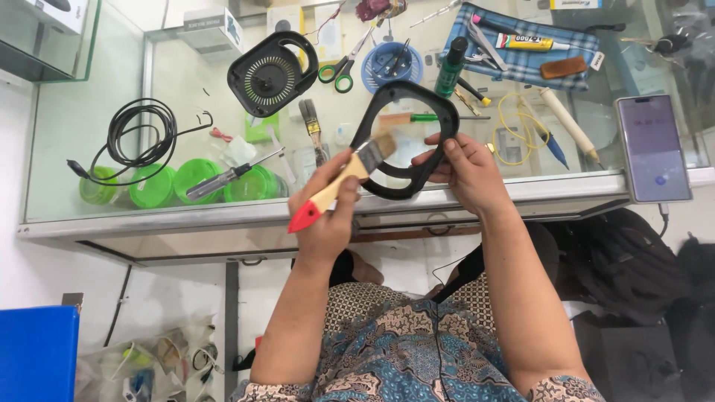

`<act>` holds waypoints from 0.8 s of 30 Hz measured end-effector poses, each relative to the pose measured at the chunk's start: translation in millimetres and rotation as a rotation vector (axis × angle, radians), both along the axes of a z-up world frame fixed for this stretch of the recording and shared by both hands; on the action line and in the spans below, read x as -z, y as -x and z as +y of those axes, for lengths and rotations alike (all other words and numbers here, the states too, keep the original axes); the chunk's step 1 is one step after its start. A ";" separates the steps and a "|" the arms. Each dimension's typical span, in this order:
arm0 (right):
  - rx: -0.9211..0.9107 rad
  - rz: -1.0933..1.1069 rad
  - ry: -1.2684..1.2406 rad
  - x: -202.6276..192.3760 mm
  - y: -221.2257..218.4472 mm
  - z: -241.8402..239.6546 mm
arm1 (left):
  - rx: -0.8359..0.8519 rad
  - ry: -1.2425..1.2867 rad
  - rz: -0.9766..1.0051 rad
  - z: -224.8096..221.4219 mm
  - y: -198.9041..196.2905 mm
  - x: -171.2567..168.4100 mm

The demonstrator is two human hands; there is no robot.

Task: Cleaning a circular plastic component using a small brush at a repair bench

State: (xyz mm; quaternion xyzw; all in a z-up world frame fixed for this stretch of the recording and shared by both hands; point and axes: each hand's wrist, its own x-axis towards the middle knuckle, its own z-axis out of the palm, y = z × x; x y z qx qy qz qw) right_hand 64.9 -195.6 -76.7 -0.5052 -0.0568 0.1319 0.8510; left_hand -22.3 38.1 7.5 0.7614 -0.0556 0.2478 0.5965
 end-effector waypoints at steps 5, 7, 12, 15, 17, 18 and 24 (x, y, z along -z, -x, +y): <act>-0.028 -0.013 -0.054 5.8 -3.8 -0.9 | -0.102 0.183 -0.078 19.7 17.1 0.1; -0.043 -0.018 -0.066 5.0 -3.2 0.5 | -0.114 0.196 -0.093 23.6 18.3 1.8; -0.061 -0.047 -0.063 13.3 -4.9 -1.3 | -0.134 -0.093 -0.071 13.0 16.5 9.8; -0.075 -0.081 -0.042 15.5 -5.4 -2.7 | -0.156 -0.274 -0.102 -5.0 4.1 -3.4; -0.082 -0.094 -0.024 14.8 -3.3 -2.2 | -0.150 -0.332 -0.072 -1.1 -9.4 4.9; -0.086 -0.111 -0.006 13.3 -4.3 -2.4 | -0.142 -0.390 -0.047 0.5 -18.2 7.8; -0.077 -0.128 0.114 3.7 1.4 0.7 | 0.095 -0.123 0.237 -21.0 -26.3 19.9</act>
